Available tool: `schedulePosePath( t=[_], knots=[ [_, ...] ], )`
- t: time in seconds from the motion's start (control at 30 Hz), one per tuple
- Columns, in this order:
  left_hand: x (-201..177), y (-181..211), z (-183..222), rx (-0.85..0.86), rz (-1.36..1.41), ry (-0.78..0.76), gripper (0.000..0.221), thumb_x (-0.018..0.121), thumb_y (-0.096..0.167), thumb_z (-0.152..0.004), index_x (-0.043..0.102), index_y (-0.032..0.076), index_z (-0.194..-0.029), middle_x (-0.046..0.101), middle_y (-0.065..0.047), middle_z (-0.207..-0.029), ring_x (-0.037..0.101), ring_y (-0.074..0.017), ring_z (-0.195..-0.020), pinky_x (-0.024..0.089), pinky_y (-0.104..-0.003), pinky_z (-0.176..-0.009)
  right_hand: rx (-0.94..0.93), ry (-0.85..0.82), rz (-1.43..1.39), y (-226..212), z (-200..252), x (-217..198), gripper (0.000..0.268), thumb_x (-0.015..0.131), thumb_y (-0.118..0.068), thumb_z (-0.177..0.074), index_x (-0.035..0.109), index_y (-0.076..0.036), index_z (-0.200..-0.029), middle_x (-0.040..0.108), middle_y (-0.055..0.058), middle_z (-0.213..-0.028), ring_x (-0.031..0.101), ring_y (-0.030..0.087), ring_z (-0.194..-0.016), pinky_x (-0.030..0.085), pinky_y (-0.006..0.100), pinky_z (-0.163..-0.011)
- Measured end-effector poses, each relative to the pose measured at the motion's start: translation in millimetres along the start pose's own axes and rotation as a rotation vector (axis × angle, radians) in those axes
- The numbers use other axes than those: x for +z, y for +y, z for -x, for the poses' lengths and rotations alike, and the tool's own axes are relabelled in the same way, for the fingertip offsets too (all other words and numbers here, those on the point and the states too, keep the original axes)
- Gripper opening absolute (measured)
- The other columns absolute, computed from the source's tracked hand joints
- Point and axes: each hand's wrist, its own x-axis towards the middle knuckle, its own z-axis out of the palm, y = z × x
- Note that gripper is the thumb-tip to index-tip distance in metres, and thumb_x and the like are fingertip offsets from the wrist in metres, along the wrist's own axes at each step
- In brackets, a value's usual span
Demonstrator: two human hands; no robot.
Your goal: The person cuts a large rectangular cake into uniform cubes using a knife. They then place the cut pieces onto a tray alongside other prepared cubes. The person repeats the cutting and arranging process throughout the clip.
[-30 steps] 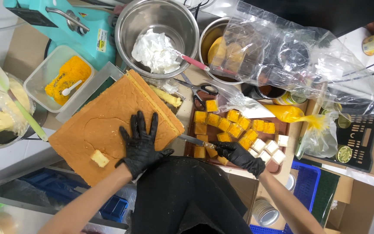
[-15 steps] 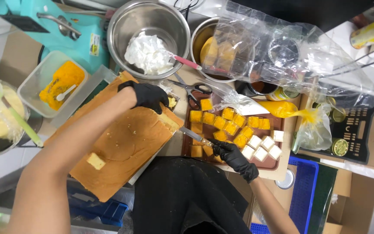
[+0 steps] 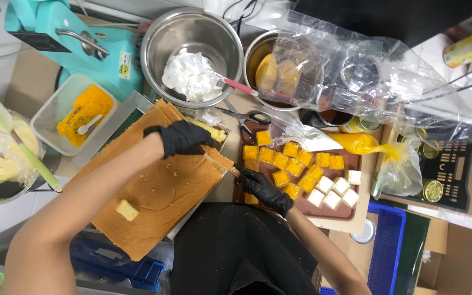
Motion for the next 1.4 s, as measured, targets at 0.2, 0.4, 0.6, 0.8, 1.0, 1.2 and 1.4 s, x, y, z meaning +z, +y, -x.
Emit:
schedulePosePath(
  t=[0.2,0.4,0.6,0.8,1.0,1.2,1.4],
  knots=[
    [-6,31,14,0.134,-0.225,0.312,0.021,0.066,0.034,-0.094,0.062,0.017,-0.106,0.066,-0.003,-0.098,0.065,-0.0277,-0.094,0.057,-0.042,-0.082,0.014,0.093,0.07,-24,-34,9,0.043,0.072,-0.004,-0.093,0.065,0.0,-0.136,0.075,0.018,-0.111,0.068,0.022,-0.092,0.06,0.036,-0.085],
    [9,14,9,-0.126,-0.365,0.345,0.039,0.076,0.044,-0.08,0.062,0.021,-0.107,0.067,-0.002,-0.098,0.068,-0.025,-0.096,0.056,-0.042,-0.085,-0.1,-0.014,0.15,-41,-66,4,0.045,0.058,0.006,-0.097,0.063,-0.003,-0.14,0.074,0.017,-0.117,0.067,0.02,-0.099,0.056,0.036,-0.095],
    [0,-63,16,-0.234,-0.396,0.247,0.042,0.073,0.055,-0.076,0.074,0.025,-0.106,0.076,-0.003,-0.1,0.071,-0.0291,-0.1,0.055,-0.046,-0.088,-0.092,0.018,0.269,-70,-62,9,0.035,0.068,-0.007,-0.099,0.067,-0.003,-0.134,0.071,0.021,-0.127,0.064,0.02,-0.115,0.052,0.039,-0.106],
    [-119,-28,36,-0.411,-0.132,-0.177,0.037,0.071,0.018,-0.078,0.073,0.019,-0.115,0.075,-0.001,-0.118,0.071,-0.0306,-0.103,0.058,-0.042,-0.091,-0.168,-0.023,0.238,-55,-75,3,0.034,0.061,-0.004,-0.102,0.066,-0.001,-0.136,0.069,0.02,-0.131,0.066,0.021,-0.113,0.054,0.039,-0.104],
    [-70,-41,64,-0.097,0.153,0.368,0.039,0.063,0.026,-0.102,0.074,-0.005,-0.122,0.069,-0.027,-0.104,0.065,-0.036,-0.111,0.048,-0.033,-0.105,-0.112,-0.028,-0.376,-80,-107,41,0.034,0.063,0.015,-0.093,0.066,0.012,-0.126,0.07,0.021,-0.123,0.063,0.017,-0.113,0.056,0.032,-0.106],
    [2,-122,49,-0.29,-0.345,0.098,0.053,0.068,0.062,-0.084,0.064,0.033,-0.129,0.068,0.003,-0.133,0.062,-0.023,-0.128,0.049,-0.035,-0.108,-0.034,-0.038,-0.11,-92,-144,44,0.035,0.065,0.003,-0.095,0.061,0.019,-0.127,0.065,0.037,-0.121,0.061,0.04,-0.124,0.051,0.044,-0.112],
    [-2,-119,52,-0.323,-0.22,0.088,0.063,0.064,0.065,-0.089,0.061,0.027,-0.139,0.065,-0.006,-0.138,0.058,-0.0304,-0.129,0.046,-0.041,-0.109,0.191,-0.002,-0.462,-74,-154,25,0.018,0.066,0.011,-0.094,0.068,0.01,-0.112,0.069,0.022,-0.124,0.064,0.026,-0.12,0.054,0.038,-0.111]
  ],
)
